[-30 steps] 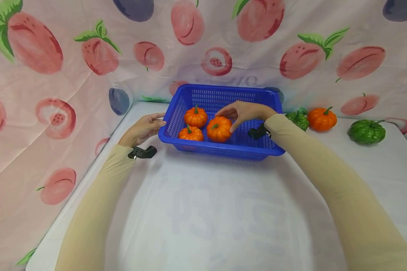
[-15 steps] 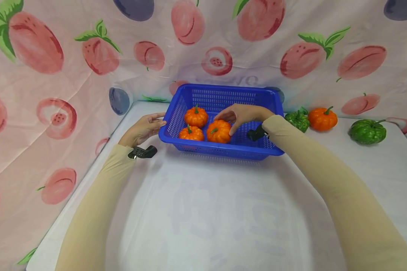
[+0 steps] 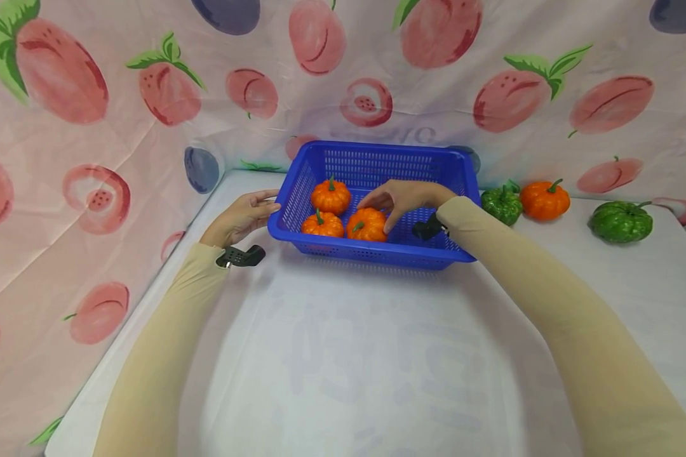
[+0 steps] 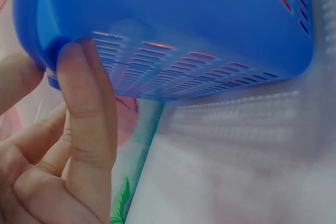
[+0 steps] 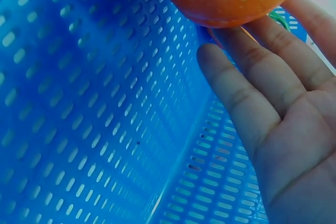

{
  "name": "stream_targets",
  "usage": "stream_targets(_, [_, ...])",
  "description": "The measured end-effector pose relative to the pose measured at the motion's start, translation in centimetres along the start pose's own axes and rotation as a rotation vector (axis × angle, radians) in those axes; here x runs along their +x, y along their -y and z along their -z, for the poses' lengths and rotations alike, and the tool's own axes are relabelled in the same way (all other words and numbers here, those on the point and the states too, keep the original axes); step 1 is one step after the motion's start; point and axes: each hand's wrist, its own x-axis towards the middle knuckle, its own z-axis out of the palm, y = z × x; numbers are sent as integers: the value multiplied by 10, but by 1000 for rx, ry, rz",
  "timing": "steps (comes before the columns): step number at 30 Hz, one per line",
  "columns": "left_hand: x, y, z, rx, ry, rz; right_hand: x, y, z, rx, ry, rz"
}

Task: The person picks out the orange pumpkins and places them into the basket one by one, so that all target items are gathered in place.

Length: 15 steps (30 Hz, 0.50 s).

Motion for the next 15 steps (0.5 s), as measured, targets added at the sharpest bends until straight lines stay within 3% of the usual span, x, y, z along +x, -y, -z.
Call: stream_targets(15, [1,2,2,13,23,-23,2,1,-2,-11,26,-28])
